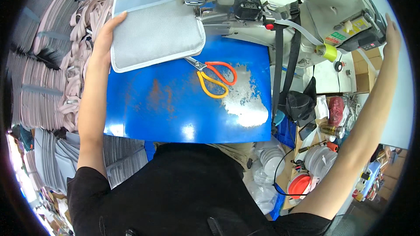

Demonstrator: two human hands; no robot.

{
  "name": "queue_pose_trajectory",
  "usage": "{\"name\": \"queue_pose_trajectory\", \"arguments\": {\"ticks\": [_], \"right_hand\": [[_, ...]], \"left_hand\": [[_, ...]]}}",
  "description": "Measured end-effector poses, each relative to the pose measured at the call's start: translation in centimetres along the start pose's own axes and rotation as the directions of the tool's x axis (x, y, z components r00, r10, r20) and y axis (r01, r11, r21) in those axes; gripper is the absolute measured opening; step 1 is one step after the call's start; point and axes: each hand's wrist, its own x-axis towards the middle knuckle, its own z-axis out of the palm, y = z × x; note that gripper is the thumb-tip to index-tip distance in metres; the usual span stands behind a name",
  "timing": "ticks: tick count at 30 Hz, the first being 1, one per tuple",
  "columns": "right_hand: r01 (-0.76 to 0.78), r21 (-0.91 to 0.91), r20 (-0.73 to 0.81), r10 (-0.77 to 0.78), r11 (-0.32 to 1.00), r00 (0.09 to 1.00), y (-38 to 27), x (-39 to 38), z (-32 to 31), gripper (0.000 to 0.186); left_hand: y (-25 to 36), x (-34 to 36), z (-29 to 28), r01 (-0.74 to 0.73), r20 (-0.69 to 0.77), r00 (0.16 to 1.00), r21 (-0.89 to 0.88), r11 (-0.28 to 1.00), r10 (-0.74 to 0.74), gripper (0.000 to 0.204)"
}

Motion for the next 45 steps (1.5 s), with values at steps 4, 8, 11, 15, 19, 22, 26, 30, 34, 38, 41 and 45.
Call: {"name": "queue_pose_trajectory", "arguments": {"ticks": [4, 8, 11, 15, 19, 22, 26, 30, 34, 38, 41, 45], "right_hand": [[-0.110, 0.243, 0.351, 0.018, 0.964, 0.936, 1.9, -1.5, 2.0, 0.054], [-0.084, 0.584, 0.041, 0.074, 0.807, 0.996, -0.9, -11.1, 2.9, 0.044], [-0.167, 0.661, 0.101, 0.133, 0.732, 0.986, 0.7, -10.8, 1.6, 0.050], [0.158, -0.015, -0.253, -0.156, 0.987, 0.955, -2.1, -20.3, 0.6, 0.044], [-0.013, 0.315, 0.289, -0.083, 0.949, 0.954, -6.1, -45.7, 5.5, 0.040], [0.400, 0.327, 0.786, -0.481, 0.856, 0.387, -16.3, -51.8, 8.2, 0.071], [0.271, 0.072, 0.996, -0.085, 0.960, 0.037, -17.3, -49.4, 11.0, 0.082], [-0.480, 0.073, 0.980, -0.152, 0.874, -0.127, -15.8, -50.7, 10.4, 0.079], [-0.331, 0.267, 0.962, -0.233, 0.905, 0.141, -20.4, -53.3, 9.0, 0.070], [-0.265, 0.215, 0.961, -0.155, 0.940, 0.229, -21.5, -54.0, 11.7, 0.056], [-0.195, 0.219, 0.957, -0.172, 0.956, 0.233, -20.3, -53.8, 10.6, 0.054], [0.206, 0.218, 0.873, -0.285, 0.954, 0.396, -15.3, -53.8, 9.9, 0.054]], "left_hand": [[-0.6, -1.1, -0.8, -0.011, -0.038, 0.999, 0.029, 1.000, 0.012, 0.051], [-2.2, -2.7, -2.1, -0.044, -0.127, 0.990, 0.150, 0.988, 0.064, 0.052], [-5.9, -4.2, -6.8, 0.021, -0.227, 0.974, 0.047, 0.999, -0.010, 0.051], [-8.6, -8.9, -11.5, 0.068, -0.351, 0.935, 0.050, 0.996, -0.046, 0.048], [-9.6, -11.3, -11.5, 0.020, -0.341, 0.940, -0.019, 1.000, -0.025, 0.045], [-8.4, -12.8, -9.7, -0.027, -0.325, 0.946, -0.072, 0.997, 0.002, 0.041], [-7.9, -13.5, -9.4, -0.049, -0.348, 0.937, -0.047, 0.998, 0.030, 0.039], [-6.8, -14.0, -9.0, -0.038, -0.367, 0.930, -0.056, 0.998, 0.015, 0.038], [-6.6, -14.1, -8.7, -0.065, -0.374, 0.926, -0.021, 0.998, 0.052, 0.039], [-4.1, -14.3, -6.3, -0.113, -0.380, 0.915, 0.075, 0.991, 0.134, 0.038], [-1.1, -16.6, -3.0, -0.185, -0.384, 0.862, 0.369, 0.911, 0.331, 0.032], [-1.4, -19.3, 0.6, -0.557, 0.418, 0.666, 0.829, 0.039, 0.618, 0.047]]}}
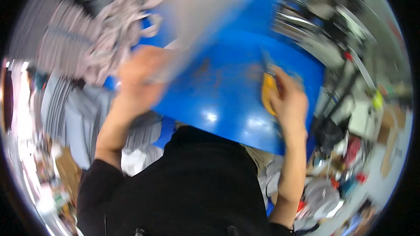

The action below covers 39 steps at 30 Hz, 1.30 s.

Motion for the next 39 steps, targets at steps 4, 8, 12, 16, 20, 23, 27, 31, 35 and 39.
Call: {"name": "queue_pose_trajectory", "arguments": {"ticks": [4, 8, 12, 16, 20, 23, 27, 31, 35, 39], "right_hand": [[-0.006, -0.093, -0.046, 0.002, 0.996, 0.999, 2.0, -1.2, -0.8, 0.061], [0.115, -0.165, -0.090, -0.131, 0.980, 0.987, 3.5, -2.1, -0.7, 0.052], [0.135, -0.140, -0.152, -0.156, 0.981, 0.976, 3.0, -1.8, -1.1, 0.044], [0.154, -0.024, -0.153, -0.156, 0.988, 0.976, 1.7, -1.2, -1.0, 0.039], [0.258, 0.086, -0.194, -0.238, 0.962, 0.952, -0.8, -0.9, 0.1, 0.037], [0.271, 0.082, -0.218, -0.249, 0.959, 0.944, -2.3, -1.2, 0.4, 0.035], [0.215, 0.566, -0.222, -0.105, 0.796, 0.969, -5.3, -2.7, 1.9, 0.033], [0.341, 0.673, 0.096, -0.535, 0.656, 0.840, -17.4, -1.8, 3.8, 0.066], [0.030, 0.674, 0.390, -0.389, 0.739, 0.834, -17.4, 2.7, 3.3, 0.045], [-0.029, 0.655, 0.482, -0.388, 0.755, 0.786, -11.9, 6.1, 0.6, 0.019]], "left_hand": [[0.3, -6.0, 6.3, -0.086, 0.538, 0.843, 0.137, 0.987, -0.001, 0.052], [1.0, -5.8, -1.3, 0.215, 0.678, 0.730, -0.109, 0.971, -0.086, 0.046], [-2.2, -8.9, -17.7, 0.405, 0.326, 0.788, 0.364, 0.838, -0.523, 0.033], [-1.8, -13.4, -28.3, 0.655, 0.377, 0.431, 0.494, 0.572, -0.820, 0.035], [-4.3, -16.5, -29.8, 0.686, 0.462, 0.398, 0.424, 0.591, -0.793, 0.027], [-5.8, -16.7, -30.2, 0.676, 0.503, 0.448, 0.350, 0.648, -0.739, 0.013], [-6.0, -11.3, -30.3, 0.728, 0.369, 0.589, 0.143, 0.670, -0.719, 0.011], [-6.0, 2.2, -27.2, 0.628, 0.512, 0.665, 0.010, 0.778, -0.543, 0.037], [-7.1, 3.6, -15.8, 0.550, 0.142, 0.830, -0.051, 0.834, -0.539, 0.021], [-7.5, 1.7, -7.4, 0.785, 0.561, 0.616, -0.384, 0.485, -0.553, 0.027]]}}
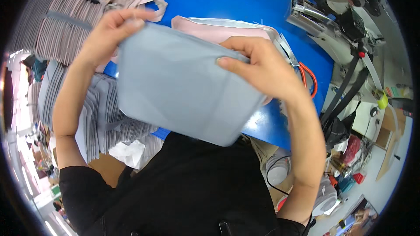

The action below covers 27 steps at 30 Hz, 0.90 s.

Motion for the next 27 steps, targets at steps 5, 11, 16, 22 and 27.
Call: {"name": "queue_pose_trajectory", "arguments": {"ticks": [5, 11, 16, 22, 27], "right_hand": [[-0.208, -0.199, 0.184, 0.244, 0.958, 0.952, 2.7, 1.7, -4.5, 0.038], [0.194, -0.763, 0.000, -0.300, 0.617, 0.954, 6.0, 5.9, -4.7, 0.025], [-0.034, -0.627, -0.086, -0.026, 0.779, 0.996, 6.8, 7.9, -4.8, 0.021], [0.031, -0.476, -0.185, -0.134, 0.879, 0.973, 3.1, 1.3, -3.3, 0.020], [0.061, -0.384, -0.260, -0.171, 0.921, 0.950, 0.8, -3.7, -1.5, 0.022]], "left_hand": [[-5.3, 3.9, 3.3, 0.095, 0.134, 0.986, 0.058, 0.994, -0.102, 0.025], [-8.8, 9.0, 4.1, -0.317, 0.014, 0.876, 0.772, 0.551, 0.483, 0.019], [-10.5, 11.2, 3.6, -0.168, -0.082, 0.964, 0.554, 0.815, 0.255, 0.018], [-2.8, 6.2, 4.0, -0.352, 0.029, 0.905, 0.612, 0.709, 0.424, 0.008], [0.7, 2.5, 4.6, -0.618, 0.223, 0.724, 0.630, 0.470, 0.652, 0.011]]}}
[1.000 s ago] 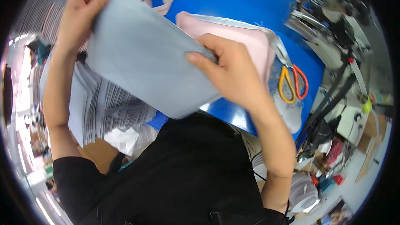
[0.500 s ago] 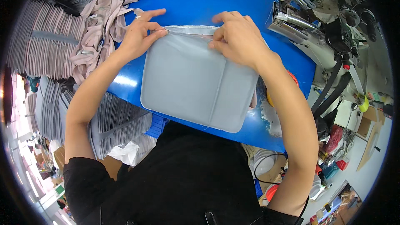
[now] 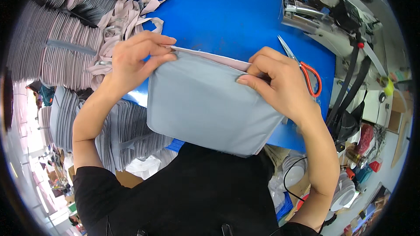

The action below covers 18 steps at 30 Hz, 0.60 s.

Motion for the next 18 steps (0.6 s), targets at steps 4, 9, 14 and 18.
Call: {"name": "queue_pose_trajectory", "arguments": {"ticks": [4, 9, 14, 18], "right_hand": [[0.033, -0.038, -0.036, -0.034, 0.999, 0.999, -0.5, -2.9, -0.7, 0.023], [0.150, -0.143, -0.113, -0.166, 0.978, 0.980, -1.2, -5.0, -1.3, 0.027], [0.154, -0.141, -0.136, -0.173, 0.978, 0.976, -1.4, -5.8, -1.5, 0.030], [0.156, -0.114, -0.157, -0.173, 0.981, 0.972, -1.3, -5.9, -1.5, 0.033]], "left_hand": [[1.4, -0.3, -0.4, -0.318, -0.027, 0.947, 0.045, 0.947, 0.319, 0.022], [3.4, -0.1, -1.1, -0.448, -0.013, 0.893, 0.089, 0.890, 0.451, 0.027], [4.0, -0.3, -1.3, -0.473, -0.019, 0.878, 0.131, 0.871, 0.479, 0.027], [4.4, -0.1, -1.3, -0.467, -0.023, 0.881, 0.120, 0.876, 0.472, 0.026]]}}
